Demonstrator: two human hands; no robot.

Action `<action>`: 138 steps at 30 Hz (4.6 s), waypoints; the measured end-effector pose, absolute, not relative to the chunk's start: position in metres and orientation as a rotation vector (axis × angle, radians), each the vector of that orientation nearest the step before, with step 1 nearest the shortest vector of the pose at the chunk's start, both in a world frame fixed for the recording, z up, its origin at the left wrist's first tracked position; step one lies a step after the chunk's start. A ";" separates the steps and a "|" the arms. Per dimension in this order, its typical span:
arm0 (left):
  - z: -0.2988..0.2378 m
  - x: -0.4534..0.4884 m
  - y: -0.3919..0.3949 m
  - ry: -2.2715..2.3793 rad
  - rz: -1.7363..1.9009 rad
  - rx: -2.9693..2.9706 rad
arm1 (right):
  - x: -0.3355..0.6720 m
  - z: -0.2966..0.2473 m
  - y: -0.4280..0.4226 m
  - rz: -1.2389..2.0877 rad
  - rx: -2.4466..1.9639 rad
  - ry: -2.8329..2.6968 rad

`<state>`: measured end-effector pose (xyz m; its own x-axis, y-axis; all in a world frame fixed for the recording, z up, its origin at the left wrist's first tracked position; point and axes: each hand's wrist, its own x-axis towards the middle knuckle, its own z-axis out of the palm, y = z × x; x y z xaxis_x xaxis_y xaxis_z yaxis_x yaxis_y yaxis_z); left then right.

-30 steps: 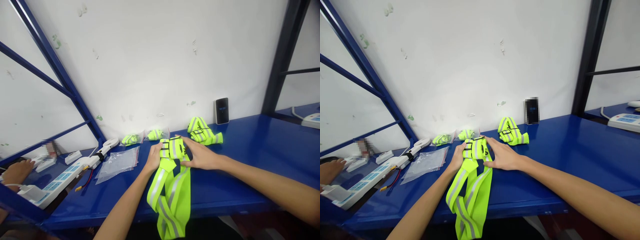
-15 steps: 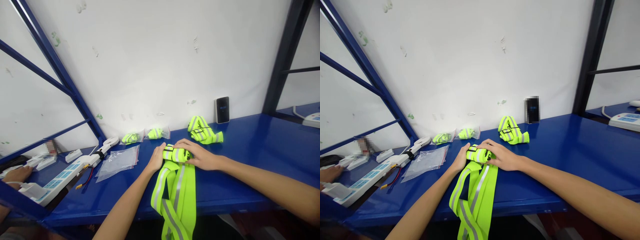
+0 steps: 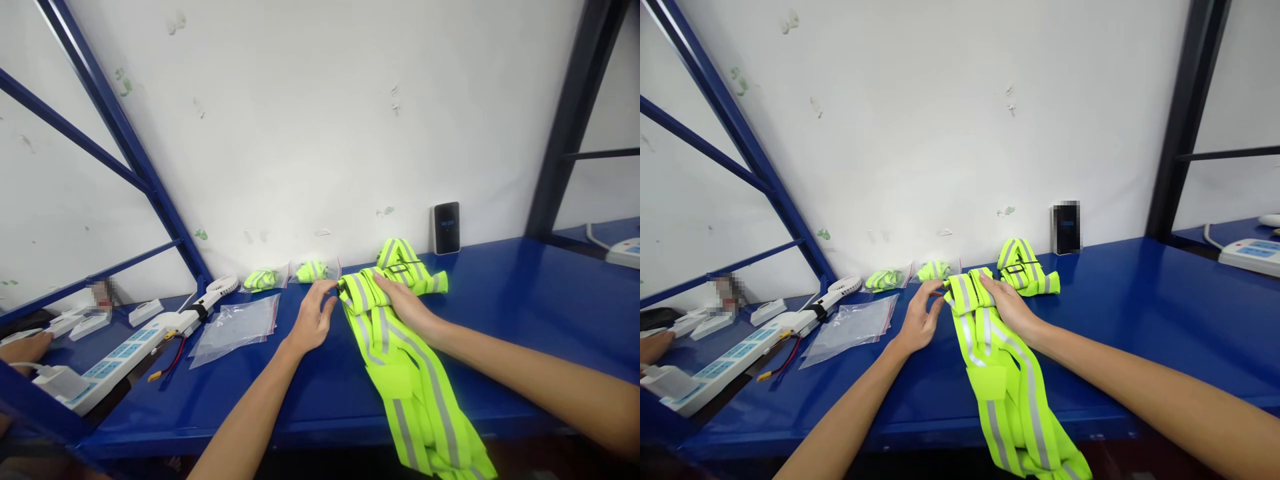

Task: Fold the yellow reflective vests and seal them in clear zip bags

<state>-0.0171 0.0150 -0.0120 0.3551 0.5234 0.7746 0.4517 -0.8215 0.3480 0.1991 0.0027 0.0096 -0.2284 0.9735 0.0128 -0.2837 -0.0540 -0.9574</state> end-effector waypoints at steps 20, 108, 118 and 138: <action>-0.004 0.001 -0.001 1.017 1.214 2.792 | 0.199 -0.004 0.009 1.195 -0.998 -1.285; -0.017 0.016 0.011 1.005 1.420 1.428 | 0.160 -0.019 0.011 1.192 -0.922 -1.284; -0.015 0.024 0.007 1.029 1.452 1.197 | 0.147 -0.026 0.021 1.097 -0.904 -1.268; -0.024 0.016 0.009 0.915 1.481 1.379 | 0.143 -0.029 0.015 0.815 -0.937 -1.372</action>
